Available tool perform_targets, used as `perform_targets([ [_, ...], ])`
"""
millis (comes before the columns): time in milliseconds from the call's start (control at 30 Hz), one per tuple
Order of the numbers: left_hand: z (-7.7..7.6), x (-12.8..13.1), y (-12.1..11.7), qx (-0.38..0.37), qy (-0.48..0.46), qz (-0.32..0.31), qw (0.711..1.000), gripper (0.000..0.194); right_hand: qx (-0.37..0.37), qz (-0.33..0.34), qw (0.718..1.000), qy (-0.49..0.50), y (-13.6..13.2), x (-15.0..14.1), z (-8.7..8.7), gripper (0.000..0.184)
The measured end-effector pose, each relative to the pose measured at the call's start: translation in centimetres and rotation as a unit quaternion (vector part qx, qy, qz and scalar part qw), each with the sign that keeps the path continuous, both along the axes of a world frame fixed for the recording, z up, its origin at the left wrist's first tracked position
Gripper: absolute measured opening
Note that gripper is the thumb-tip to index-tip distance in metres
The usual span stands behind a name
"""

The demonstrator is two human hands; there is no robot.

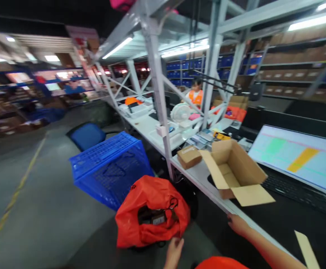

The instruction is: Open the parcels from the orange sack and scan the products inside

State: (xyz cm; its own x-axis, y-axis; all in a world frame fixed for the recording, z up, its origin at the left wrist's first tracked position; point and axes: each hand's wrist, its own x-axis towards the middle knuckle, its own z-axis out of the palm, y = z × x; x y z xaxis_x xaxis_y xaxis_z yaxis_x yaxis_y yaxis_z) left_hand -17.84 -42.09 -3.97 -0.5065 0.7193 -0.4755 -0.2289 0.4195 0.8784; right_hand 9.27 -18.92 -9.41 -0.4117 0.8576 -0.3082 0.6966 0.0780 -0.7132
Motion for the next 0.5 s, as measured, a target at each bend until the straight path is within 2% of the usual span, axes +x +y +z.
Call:
perform_targets([
  [67,0.0,0.6,5.1,0.002,0.023,-0.003,1.0,0.061,-0.005,-0.006,1.0,-0.002,-1.6,3.3,-1.4,0.019],
  [133,0.7,1.6,10.9,0.022,0.025,-0.02,0.999,0.061,-0.008,-0.016,1.0,0.004,-3.5,6.3,-2.4,0.012],
  [200,1.9,3.2,16.7,0.035,0.011,-0.04,0.999,0.054,-0.004,-0.04,0.999,0.007,-5.1,9.2,-3.0,0.007],
  [300,4.0,6.5,23.7,0.04,-0.018,-0.024,0.999,0.036,0.01,-0.087,0.996,0.0,-6.3,13.2,-3.3,0.018],
  [400,5.9,9.5,27.5,0.055,-0.049,0.019,0.997,0.017,0.02,-0.125,0.992,-0.003,-6.6,16.8,-3.4,0.029],
  [500,7.6,11.8,28.4,0.088,-0.066,0.037,0.993,0.016,0.031,-0.168,0.985,0.007,-6.9,19.9,-3.1,0.042],
])
